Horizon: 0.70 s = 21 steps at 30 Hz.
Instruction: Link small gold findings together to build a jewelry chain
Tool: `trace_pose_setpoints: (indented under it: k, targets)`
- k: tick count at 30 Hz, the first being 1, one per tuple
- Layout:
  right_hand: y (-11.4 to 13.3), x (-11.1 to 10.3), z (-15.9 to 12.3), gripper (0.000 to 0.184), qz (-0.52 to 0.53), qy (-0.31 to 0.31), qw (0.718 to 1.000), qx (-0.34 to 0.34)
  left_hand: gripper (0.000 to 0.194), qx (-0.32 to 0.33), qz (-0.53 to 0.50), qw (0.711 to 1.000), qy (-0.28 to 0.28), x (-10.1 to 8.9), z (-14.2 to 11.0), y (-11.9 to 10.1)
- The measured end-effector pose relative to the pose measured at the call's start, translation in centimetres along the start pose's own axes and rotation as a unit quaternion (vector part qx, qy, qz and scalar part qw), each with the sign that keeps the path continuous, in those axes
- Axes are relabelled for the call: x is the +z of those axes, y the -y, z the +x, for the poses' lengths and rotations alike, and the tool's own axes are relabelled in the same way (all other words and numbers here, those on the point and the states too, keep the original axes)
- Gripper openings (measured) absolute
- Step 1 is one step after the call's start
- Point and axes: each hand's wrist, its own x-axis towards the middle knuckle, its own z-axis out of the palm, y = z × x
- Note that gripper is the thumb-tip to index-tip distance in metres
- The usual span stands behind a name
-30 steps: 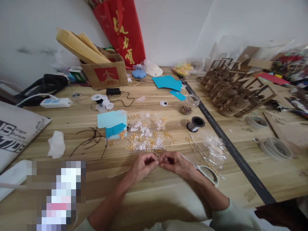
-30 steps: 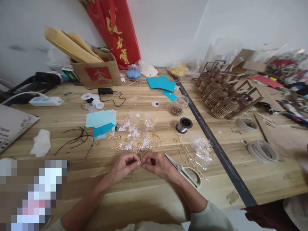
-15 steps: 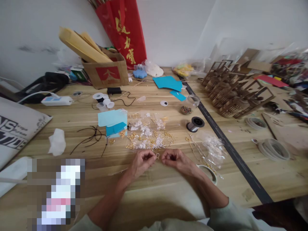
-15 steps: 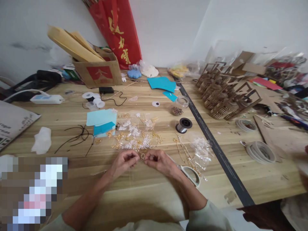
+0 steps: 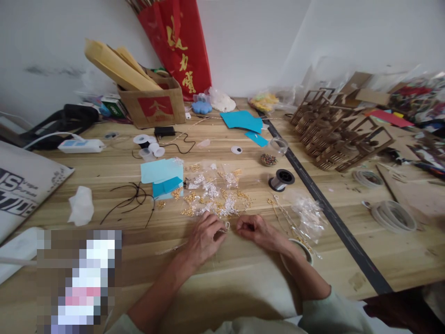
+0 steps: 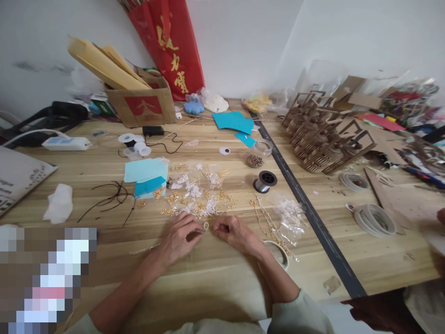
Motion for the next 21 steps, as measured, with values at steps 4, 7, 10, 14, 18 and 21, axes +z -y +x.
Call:
trace_pose_setpoints:
  k: [4, 7, 10, 14, 18, 21]
  targets:
    - [0.12, -0.45, -0.02, 0.013, -0.017, 0.010, 1.000, 0.007, 0.006, 0.007, 0.034, 0.999, 0.010, 0.27, -0.17, -0.31]
    - [0.25, -0.64, -0.06, 0.012, -0.031, 0.013, 0.999, 0.003, 0.004, 0.005, 0.058, 0.998, 0.019, 0.55, -0.25, -0.45]
    - [0.41, -0.65, -0.06, 0.012, -0.044, 0.021, 0.999, -0.002, 0.004, -0.002, 0.077, 0.997, 0.026, 0.79, -0.25, -0.51]
    - [0.60, -0.59, -0.04, 0.011, -0.062, 0.021, 0.998, 0.006, 0.004, -0.015, 0.093, 0.995, 0.030, 0.83, -0.19, -0.57]
    - [0.63, -0.63, -0.05, 0.011, -0.062, 0.009, 0.998, 0.004, 0.004, -0.022, 0.093, 0.995, 0.037, 0.79, -0.17, -0.54]
    - [0.57, -0.62, -0.04, 0.012, -0.062, 0.002, 0.998, -0.003, 0.003, -0.027, 0.091, 0.995, 0.044, 0.84, -0.17, -0.54]
